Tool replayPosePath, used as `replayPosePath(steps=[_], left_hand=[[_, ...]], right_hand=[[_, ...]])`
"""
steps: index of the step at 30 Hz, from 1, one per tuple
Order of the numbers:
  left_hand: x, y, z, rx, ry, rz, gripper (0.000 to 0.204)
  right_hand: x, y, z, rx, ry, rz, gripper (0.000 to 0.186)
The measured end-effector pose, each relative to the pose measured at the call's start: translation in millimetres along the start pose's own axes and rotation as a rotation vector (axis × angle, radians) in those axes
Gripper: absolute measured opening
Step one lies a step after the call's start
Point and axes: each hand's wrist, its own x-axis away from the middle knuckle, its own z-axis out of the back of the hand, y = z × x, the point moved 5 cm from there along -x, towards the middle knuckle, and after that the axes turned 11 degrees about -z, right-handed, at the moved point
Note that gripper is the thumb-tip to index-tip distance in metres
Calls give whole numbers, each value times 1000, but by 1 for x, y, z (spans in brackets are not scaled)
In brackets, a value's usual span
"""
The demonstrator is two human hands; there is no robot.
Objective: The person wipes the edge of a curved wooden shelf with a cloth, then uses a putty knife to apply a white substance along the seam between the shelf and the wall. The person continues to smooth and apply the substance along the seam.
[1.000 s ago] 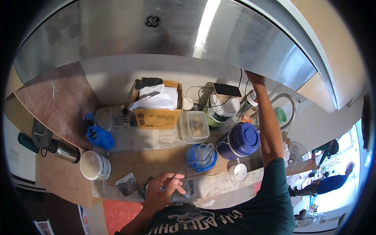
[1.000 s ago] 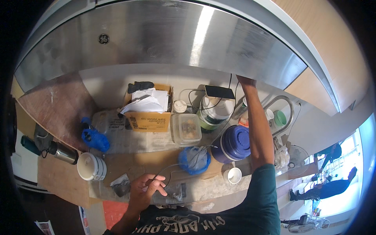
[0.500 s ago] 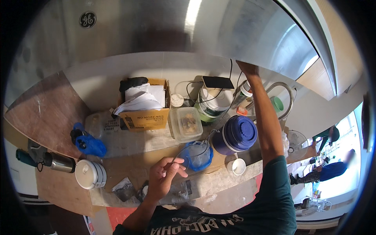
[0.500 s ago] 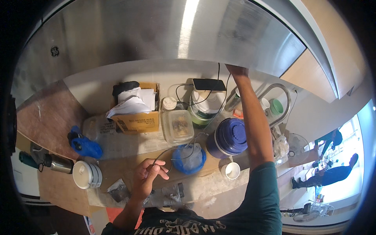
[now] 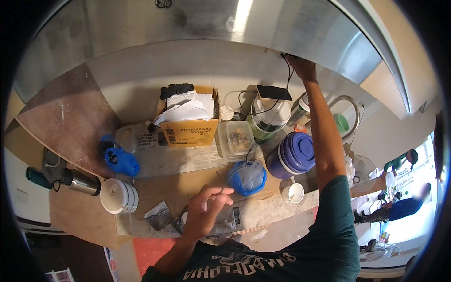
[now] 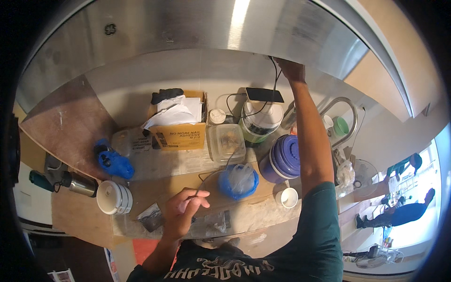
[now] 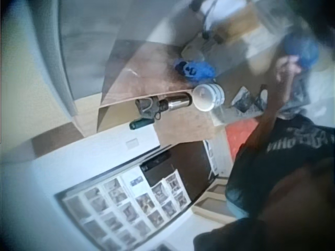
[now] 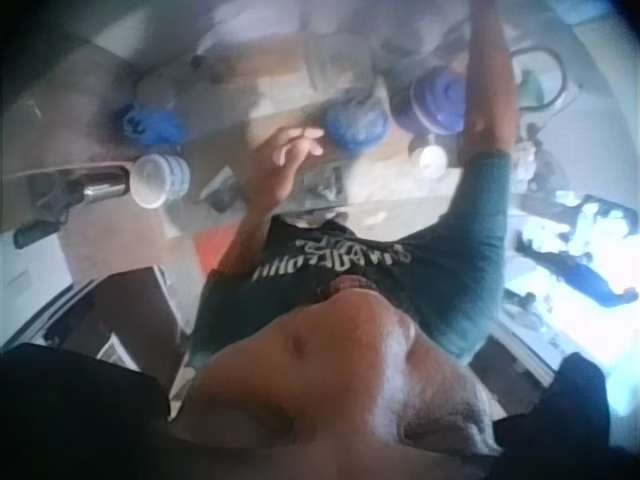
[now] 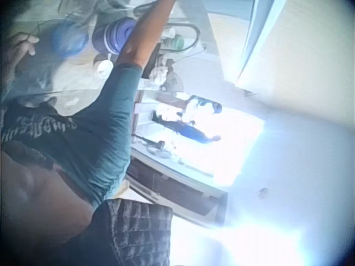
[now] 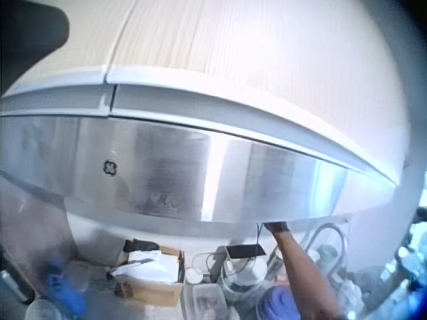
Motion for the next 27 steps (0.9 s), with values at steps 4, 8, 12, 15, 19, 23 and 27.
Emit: replayPosePath(steps=[4, 8, 12, 15, 19, 23, 27], left_hand=[[1, 13, -27, -18, -133, -15, 23], [3, 24, -24, -333, -205, -242, 26], [4, 27, -48, -440, -333, -417, 27], [14, 27, -58, -496, -432, -502, 25], [31, 21, -67, -539, -551, -553, 23], [46, 5, -73, -380, -460, -382, 18], [65, -15, -77, -261, -365, -163, 20]], right_hand=[[34, -7, 66, -97, 171, -135, 35], [190, -107, 123, -500, -154, -421, 40], [345, -133, 139, -821, -324, -905, 48], [390, -153, 143, -1204, -350, -1126, 39], [407, -167, 147, -1514, -324, -1321, 40], [409, -158, 164, -1953, -309, -1228, 34], [408, -161, 179, -2001, -230, -1148, 34]])
